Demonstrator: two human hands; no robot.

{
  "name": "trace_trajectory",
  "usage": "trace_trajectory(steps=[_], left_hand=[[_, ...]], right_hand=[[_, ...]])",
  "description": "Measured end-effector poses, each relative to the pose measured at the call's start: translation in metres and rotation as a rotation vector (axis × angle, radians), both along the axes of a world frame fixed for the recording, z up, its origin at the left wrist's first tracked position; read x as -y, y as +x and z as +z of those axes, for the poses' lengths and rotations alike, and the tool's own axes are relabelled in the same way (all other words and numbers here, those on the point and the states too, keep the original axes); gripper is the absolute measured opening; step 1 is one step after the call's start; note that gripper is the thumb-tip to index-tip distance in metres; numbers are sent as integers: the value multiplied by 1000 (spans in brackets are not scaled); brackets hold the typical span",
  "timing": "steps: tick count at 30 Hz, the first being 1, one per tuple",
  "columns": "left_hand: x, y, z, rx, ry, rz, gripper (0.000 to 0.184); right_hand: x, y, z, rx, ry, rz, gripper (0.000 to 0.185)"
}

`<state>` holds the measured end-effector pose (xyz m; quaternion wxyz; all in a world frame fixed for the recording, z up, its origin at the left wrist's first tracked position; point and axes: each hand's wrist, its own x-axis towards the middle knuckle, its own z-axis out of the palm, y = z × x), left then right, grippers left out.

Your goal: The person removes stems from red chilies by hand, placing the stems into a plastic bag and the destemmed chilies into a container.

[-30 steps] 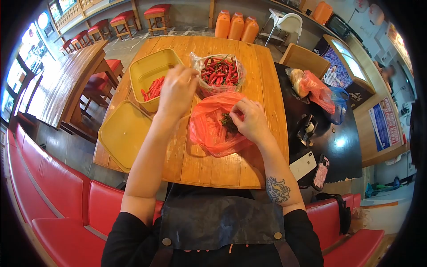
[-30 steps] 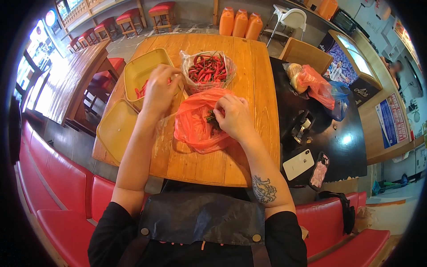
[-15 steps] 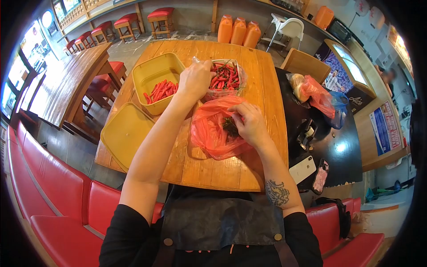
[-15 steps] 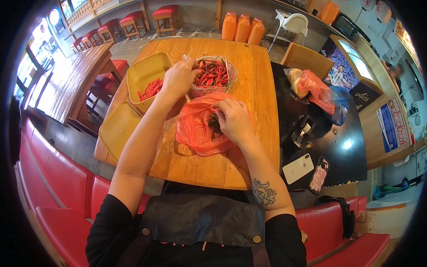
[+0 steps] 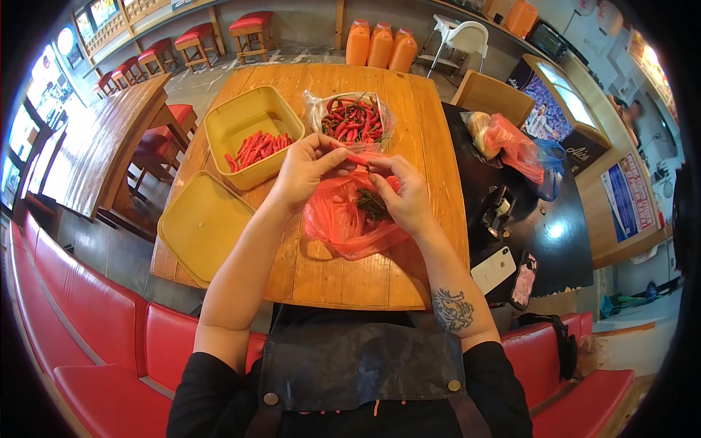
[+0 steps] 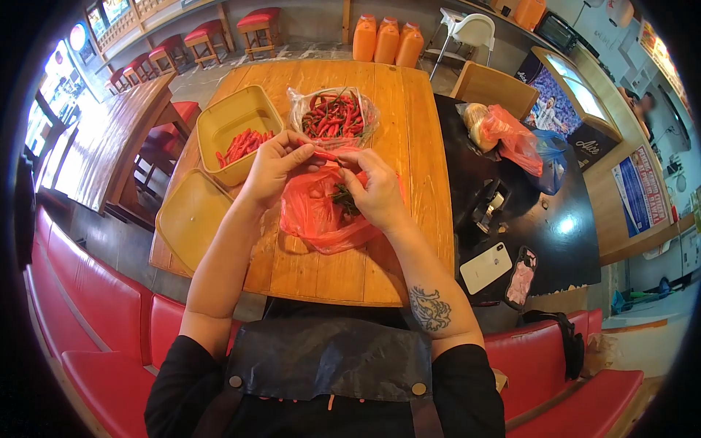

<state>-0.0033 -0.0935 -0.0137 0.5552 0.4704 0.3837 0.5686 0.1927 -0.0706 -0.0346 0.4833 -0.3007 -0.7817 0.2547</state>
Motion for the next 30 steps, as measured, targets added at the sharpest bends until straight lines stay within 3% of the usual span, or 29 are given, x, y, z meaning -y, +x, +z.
trace_trajectory(steps=[7,9,10,12,16,30], left_hand=[[1,5,-6,68,-85,-25,15],[0,4,-7,-235,112,-2,16],[1,4,-7,-234,112,-2,16],[9,9,1,-570,158,-26,16],[12,14,5,-716,168,42,20],[10,7,1,-753,362,-24,17]], right_hand=[[-3,3,-2,-19,-75,-19,8],[-2,4,-1,-12,-86,-13,8],[-2,4,-1,-6,-95,-9,7],[-3,5,-2,2,-69,-13,8],[-3,3,-2,6,-29,-24,8],[-6,11,4,71,-41,116,6]])
